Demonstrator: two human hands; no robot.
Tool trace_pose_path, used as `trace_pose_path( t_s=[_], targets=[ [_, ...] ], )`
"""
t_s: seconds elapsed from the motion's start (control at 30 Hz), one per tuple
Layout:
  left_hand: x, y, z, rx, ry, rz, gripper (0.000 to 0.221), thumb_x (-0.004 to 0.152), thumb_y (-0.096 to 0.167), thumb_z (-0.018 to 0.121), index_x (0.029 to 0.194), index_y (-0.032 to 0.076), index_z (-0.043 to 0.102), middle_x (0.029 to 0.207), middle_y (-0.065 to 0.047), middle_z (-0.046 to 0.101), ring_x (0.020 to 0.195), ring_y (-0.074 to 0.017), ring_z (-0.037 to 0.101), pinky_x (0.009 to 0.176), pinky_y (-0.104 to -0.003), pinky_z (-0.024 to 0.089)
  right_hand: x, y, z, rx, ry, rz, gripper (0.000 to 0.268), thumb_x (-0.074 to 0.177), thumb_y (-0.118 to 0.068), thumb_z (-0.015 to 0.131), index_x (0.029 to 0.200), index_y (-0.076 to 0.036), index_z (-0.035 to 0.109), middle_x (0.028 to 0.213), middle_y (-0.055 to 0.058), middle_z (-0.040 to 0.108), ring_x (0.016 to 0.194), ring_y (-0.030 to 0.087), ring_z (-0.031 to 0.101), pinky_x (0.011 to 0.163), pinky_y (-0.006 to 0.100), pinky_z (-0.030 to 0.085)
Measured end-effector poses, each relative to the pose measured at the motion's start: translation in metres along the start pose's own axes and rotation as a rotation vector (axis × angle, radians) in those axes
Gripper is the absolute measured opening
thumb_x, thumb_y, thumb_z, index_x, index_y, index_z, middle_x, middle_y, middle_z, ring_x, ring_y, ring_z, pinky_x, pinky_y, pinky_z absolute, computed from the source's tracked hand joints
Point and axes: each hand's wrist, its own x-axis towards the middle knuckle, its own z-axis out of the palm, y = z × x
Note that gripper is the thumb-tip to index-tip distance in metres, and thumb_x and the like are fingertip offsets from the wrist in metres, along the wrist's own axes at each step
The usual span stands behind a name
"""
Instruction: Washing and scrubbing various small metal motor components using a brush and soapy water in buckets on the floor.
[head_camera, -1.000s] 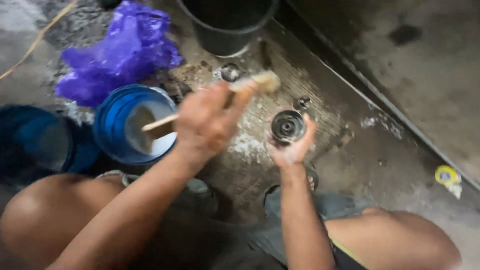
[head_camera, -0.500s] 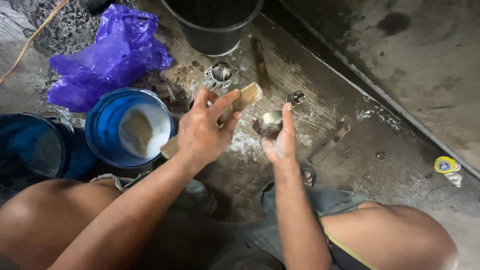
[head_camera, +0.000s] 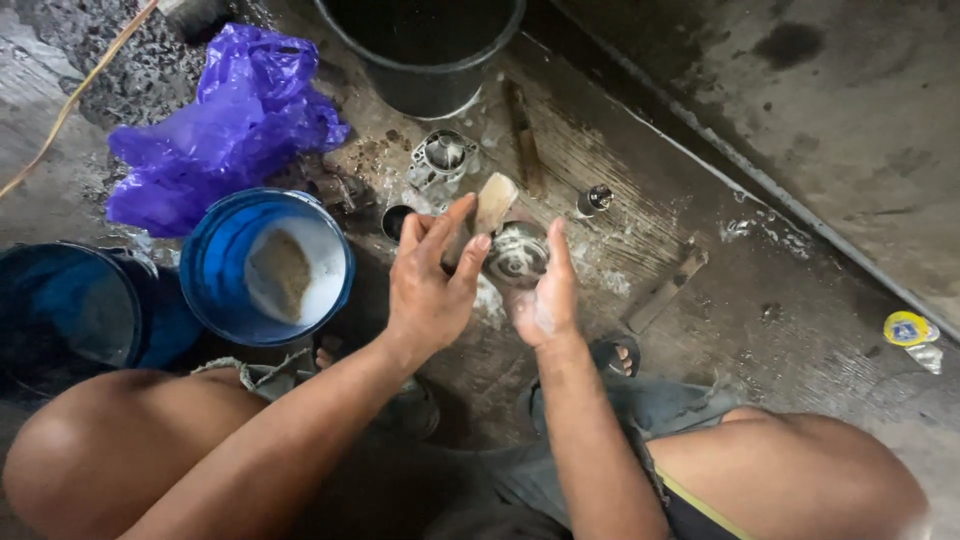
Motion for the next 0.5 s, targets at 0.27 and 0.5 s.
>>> trace_pose_path(
  t_s=[0.27,0.5],
  targets=[
    [-0.007,-0.001,-0.003,0.047,0.088,0.137,0.041,0.099,0.039,0.066,0.139,0.027,0.065,0.104,-0.006,0.053,0.094,-0.0348,0.069,0.077,-0.047,0.057,-0.011,-0.007,0.006,-0.016,-0.282,0.003,0.063,0.098,-0.057,0.053,0.149,-0.021,0.054,0.135,0.019,0.065,0.118,0.036,0.066,0.096,0.056,0.058],
    [0.004,-0.005,0.043,0.157,0.06,0.245,0.045,0.094,0.036,0.074,0.138,0.029,0.067,0.104,-0.008,0.058,0.089,-0.042,0.072,0.071,-0.051,0.06,0.038,0.016,-0.018,0.065,0.028,-0.104,0.042,0.096,-0.043,0.067,0.125,-0.014,0.073,0.112,0.018,0.076,0.091,0.033,0.075,0.082,0.044,0.064]
  ],
)
